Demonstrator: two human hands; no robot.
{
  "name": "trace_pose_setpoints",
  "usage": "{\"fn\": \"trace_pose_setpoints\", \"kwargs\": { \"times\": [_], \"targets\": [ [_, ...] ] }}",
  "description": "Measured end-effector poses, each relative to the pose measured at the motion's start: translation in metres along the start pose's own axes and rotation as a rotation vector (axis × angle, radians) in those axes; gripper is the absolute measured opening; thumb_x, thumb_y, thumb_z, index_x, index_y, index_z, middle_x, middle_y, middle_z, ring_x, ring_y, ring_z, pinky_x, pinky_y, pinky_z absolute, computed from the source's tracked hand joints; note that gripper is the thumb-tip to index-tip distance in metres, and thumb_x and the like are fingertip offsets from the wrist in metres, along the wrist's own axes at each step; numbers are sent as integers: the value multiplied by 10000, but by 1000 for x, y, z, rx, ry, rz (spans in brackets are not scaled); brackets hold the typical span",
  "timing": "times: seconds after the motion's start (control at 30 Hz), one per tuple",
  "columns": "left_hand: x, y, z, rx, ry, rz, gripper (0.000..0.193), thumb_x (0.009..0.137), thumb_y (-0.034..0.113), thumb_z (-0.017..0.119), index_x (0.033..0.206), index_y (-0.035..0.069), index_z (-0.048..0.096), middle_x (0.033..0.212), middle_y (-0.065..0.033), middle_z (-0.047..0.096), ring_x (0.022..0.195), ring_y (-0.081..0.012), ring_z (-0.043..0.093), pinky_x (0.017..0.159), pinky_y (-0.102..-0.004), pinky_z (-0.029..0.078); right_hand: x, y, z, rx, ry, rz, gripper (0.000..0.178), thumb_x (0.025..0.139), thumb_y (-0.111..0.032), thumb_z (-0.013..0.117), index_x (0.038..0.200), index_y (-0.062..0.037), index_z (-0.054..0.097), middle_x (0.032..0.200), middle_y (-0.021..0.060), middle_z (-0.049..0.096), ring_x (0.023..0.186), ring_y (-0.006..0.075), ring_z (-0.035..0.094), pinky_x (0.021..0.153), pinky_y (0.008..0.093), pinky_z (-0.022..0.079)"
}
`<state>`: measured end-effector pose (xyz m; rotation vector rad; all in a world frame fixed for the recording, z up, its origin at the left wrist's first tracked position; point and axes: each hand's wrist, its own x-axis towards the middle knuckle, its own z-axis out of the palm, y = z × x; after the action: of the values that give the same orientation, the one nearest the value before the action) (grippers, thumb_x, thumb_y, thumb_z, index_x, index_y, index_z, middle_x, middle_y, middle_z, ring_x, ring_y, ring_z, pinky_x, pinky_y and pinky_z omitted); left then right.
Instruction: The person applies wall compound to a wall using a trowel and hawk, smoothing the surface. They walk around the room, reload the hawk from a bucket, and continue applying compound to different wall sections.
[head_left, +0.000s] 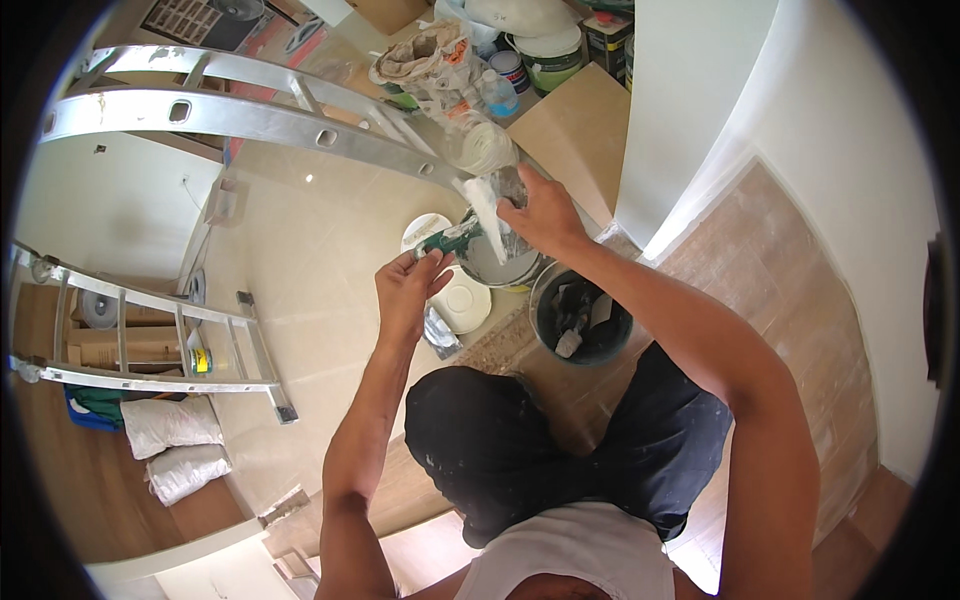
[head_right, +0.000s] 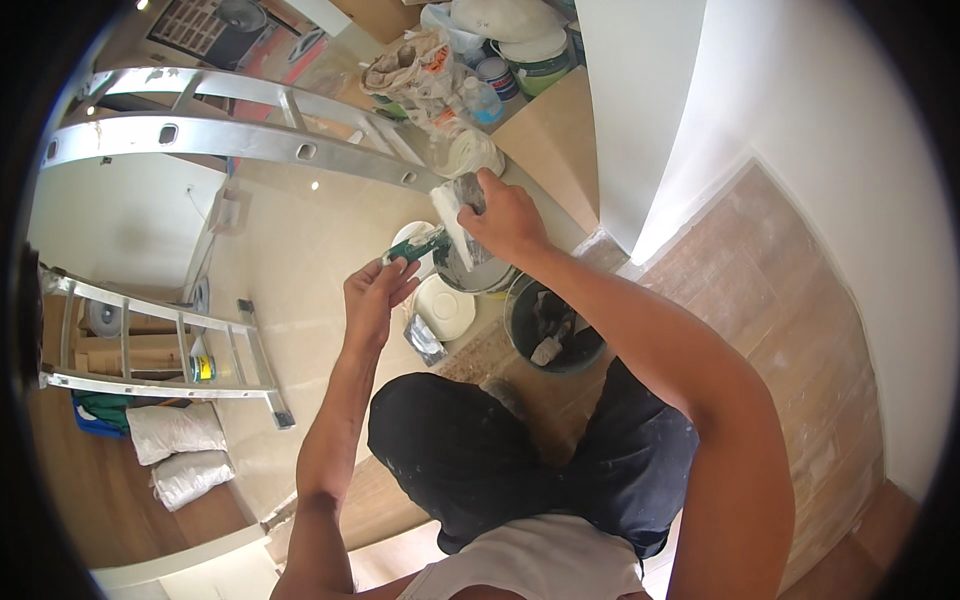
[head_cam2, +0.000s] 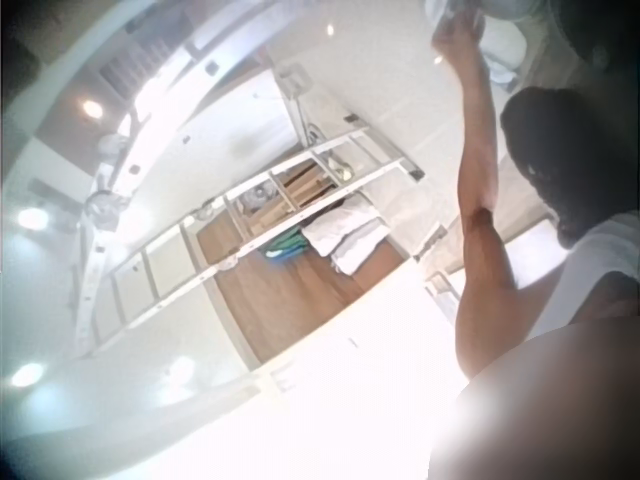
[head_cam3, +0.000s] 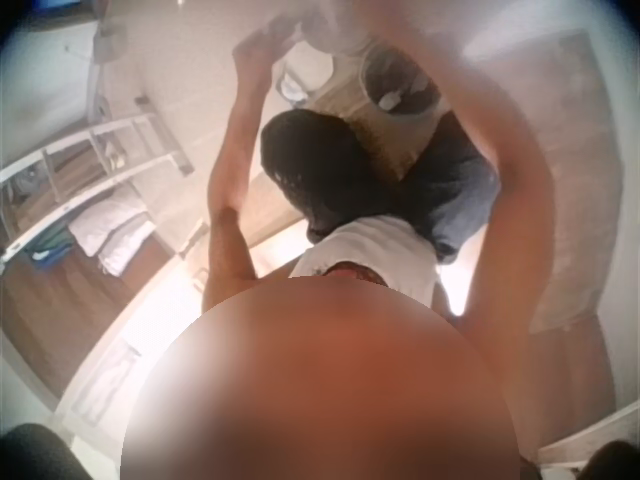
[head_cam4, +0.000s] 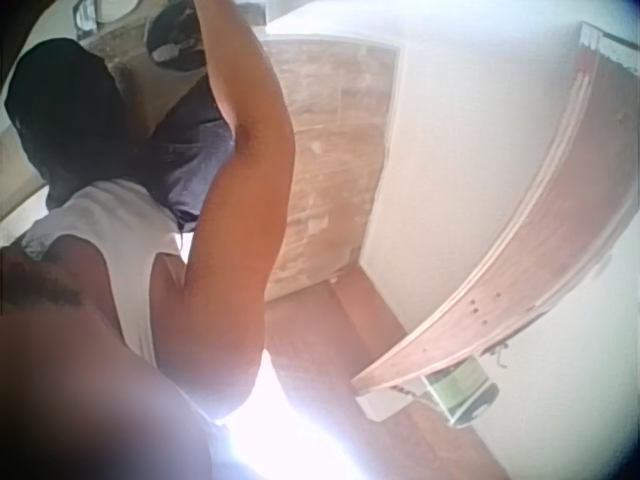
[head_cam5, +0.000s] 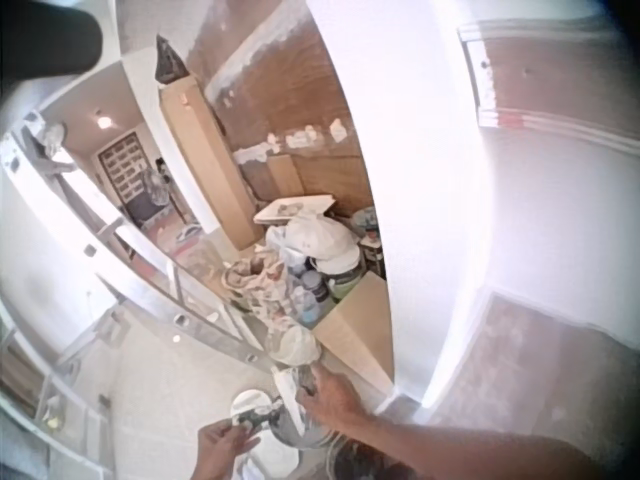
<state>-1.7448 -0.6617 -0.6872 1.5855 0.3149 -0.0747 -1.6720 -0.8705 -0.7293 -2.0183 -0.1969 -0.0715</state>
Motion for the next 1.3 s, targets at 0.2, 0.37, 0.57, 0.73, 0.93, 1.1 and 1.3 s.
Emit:
{"fn": "trace_pose_setpoints", "kwargs": {
  "times": [0.2, 0.37, 0.57, 0.73, 0.93, 1.1, 1.3],
  "targets": [
    [0, 4, 8, 17, -10, 9, 225, 898, 70, 618, 1047, -98, 627, 969, -148, 685, 947, -219, 685, 804, -309, 584, -5, -8, -1, 88, -51, -39, 613, 803, -247, 667, 1241, 129, 460, 772, 234, 633, 633, 281, 639, 657, 358, 507],
    [-5, 6, 8, 11, 13, 8, 230, 895, 68, 623, 1047, -104, 627, 955, -150, 687, 936, -209, 686, 796, -297, 584, -3, -11, -9, 140, -62, -12, 625, 799, -242, 678, 1244, 137, 457, 786, 237, 640, 634, 272, 642, 650, 360, 505],
    [-5, 9, 11, 69, -7, 36, 221, 900, 68, 619, 1042, -100, 634, 942, -140, 691, 920, -189, 685, 776, -282, 583, -2, -6, -3, 33, -11, -81, 619, 805, -231, 676, 1248, 139, 454, 798, 206, 652, 641, 231, 640, 653, 338, 506],
    [-6, 8, 11, 159, -20, 105, 223, 903, 65, 615, 1045, -106, 636, 907, -133, 700, 869, -154, 684, 748, -263, 576, -2, -13, -8, 200, -41, -53, 604, 802, -216, 677, 1236, 144, 460, 796, 193, 658, 672, 225, 647, 676, 329, 511],
    [-9, 7, 16, 257, -34, 155, 245, 902, 56, 614, 1073, -118, 631, 885, -133, 710, 804, -119, 673, 722, -241, 564, 3, -3, -5, 100, 5, -67, 596, 795, -214, 679, 1230, 133, 467, 791, 220, 656, 673, 240, 649, 678, 338, 513],
    [-13, 7, 13, 265, -29, 173, 240, 903, 61, 617, 1072, -108, 638, 880, -131, 712, 792, -113, 670, 722, -243, 564, 7, 11, -12, -4, 21, -33, 564, 794, -214, 684, 1218, 102, 488, 782, 238, 651, 668, 242, 647, 670, 353, 510],
    [-8, 7, 3, 219, 9, 140, 241, 906, 74, 620, 1052, -119, 632, 901, -140, 705, 853, -153, 683, 753, -265, 573, 4, -5, -16, 100, -51, -53, 576, 814, -224, 690, 1238, 105, 478, 773, 216, 649, 642, 228, 639, 653, 351, 507]
  ]
}}
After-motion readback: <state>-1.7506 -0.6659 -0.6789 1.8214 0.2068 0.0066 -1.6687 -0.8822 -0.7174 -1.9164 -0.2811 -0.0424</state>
